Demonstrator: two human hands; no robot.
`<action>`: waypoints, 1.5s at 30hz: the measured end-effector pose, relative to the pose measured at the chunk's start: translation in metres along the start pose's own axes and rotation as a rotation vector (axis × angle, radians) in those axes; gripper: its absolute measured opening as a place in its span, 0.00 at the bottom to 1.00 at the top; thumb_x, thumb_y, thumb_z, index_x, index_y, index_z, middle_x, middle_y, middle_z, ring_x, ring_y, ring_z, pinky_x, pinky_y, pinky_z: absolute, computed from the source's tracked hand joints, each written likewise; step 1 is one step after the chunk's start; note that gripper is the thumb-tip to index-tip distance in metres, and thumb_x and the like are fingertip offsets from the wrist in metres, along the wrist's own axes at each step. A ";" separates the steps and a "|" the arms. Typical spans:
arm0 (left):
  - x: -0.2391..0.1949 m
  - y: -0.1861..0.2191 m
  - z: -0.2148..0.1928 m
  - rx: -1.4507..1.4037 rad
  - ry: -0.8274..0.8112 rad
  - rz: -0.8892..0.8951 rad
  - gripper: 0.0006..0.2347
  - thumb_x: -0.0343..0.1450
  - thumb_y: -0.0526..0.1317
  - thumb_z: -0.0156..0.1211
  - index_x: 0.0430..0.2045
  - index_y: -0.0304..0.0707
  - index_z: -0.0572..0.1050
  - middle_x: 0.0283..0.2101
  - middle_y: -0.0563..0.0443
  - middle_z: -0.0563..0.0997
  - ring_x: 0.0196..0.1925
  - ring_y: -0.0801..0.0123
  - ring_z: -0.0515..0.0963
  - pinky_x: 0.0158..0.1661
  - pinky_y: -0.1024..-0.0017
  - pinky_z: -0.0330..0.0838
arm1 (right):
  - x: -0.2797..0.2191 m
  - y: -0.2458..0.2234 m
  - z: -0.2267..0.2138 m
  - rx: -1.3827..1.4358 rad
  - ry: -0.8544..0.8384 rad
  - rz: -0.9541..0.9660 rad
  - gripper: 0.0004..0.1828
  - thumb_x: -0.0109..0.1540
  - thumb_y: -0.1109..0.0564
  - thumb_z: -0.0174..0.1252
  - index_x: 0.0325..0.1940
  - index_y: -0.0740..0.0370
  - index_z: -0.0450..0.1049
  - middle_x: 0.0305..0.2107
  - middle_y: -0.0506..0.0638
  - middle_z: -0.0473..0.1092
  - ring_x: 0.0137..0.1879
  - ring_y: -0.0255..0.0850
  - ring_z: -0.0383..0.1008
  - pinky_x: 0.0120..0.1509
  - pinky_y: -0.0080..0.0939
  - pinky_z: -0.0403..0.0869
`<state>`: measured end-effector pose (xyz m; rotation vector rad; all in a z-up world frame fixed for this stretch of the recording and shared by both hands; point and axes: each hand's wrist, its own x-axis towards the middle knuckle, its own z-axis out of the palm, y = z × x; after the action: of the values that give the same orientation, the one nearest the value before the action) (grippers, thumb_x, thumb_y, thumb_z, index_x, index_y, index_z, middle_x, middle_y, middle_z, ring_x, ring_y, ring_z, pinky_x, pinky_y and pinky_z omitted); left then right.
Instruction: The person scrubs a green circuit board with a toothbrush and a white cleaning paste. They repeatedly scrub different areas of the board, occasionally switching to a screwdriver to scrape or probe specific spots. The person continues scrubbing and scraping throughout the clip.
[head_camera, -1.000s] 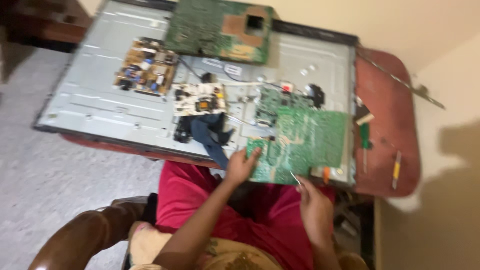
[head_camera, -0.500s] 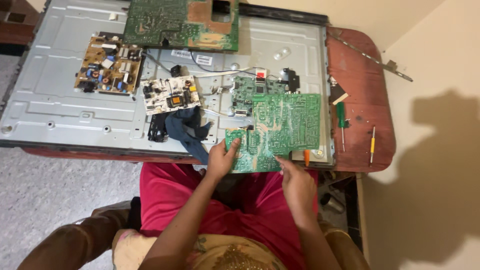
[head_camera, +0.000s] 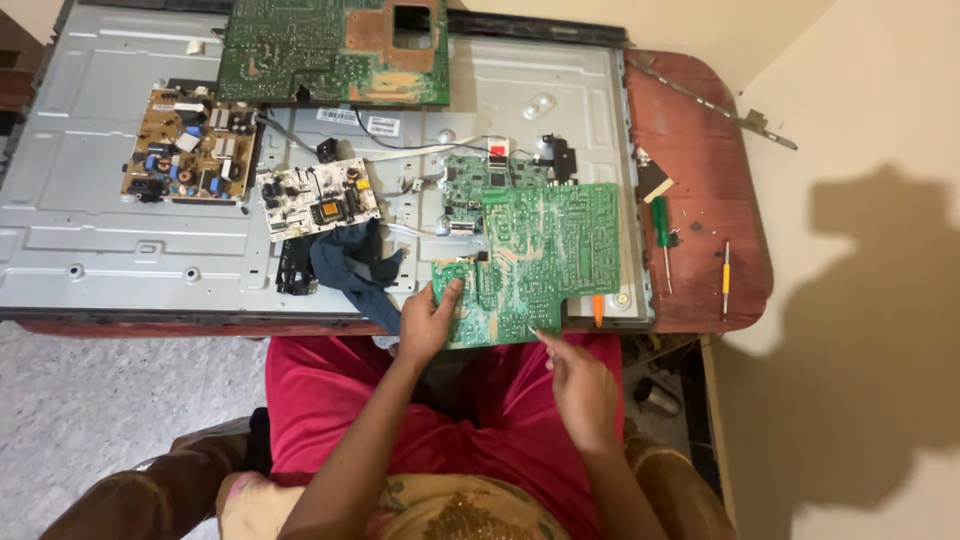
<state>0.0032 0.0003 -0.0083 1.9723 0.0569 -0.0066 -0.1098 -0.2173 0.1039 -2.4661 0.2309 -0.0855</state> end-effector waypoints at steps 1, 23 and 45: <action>0.000 0.001 0.001 0.010 0.006 -0.001 0.22 0.74 0.57 0.52 0.37 0.32 0.79 0.22 0.35 0.80 0.26 0.47 0.82 0.32 0.57 0.72 | 0.001 0.001 -0.001 0.033 0.011 -0.021 0.19 0.65 0.59 0.54 0.57 0.43 0.79 0.39 0.54 0.79 0.40 0.46 0.83 0.43 0.47 0.79; -0.004 0.012 -0.005 -0.047 -0.003 -0.022 0.21 0.74 0.56 0.53 0.38 0.33 0.79 0.22 0.38 0.81 0.25 0.52 0.83 0.32 0.60 0.73 | 0.016 0.009 0.018 -0.096 0.115 -0.084 0.16 0.64 0.57 0.56 0.54 0.43 0.80 0.35 0.50 0.80 0.34 0.44 0.82 0.36 0.47 0.78; -0.001 0.005 0.000 -0.034 -0.012 -0.026 0.22 0.74 0.57 0.52 0.35 0.32 0.79 0.21 0.37 0.80 0.25 0.48 0.82 0.31 0.59 0.72 | 0.025 -0.001 0.015 -0.109 0.088 0.005 0.17 0.63 0.57 0.57 0.53 0.40 0.81 0.35 0.51 0.80 0.39 0.50 0.81 0.41 0.51 0.77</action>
<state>0.0022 -0.0020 -0.0033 1.9373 0.0744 -0.0338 -0.0831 -0.2123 0.0933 -2.5724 0.2866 -0.1841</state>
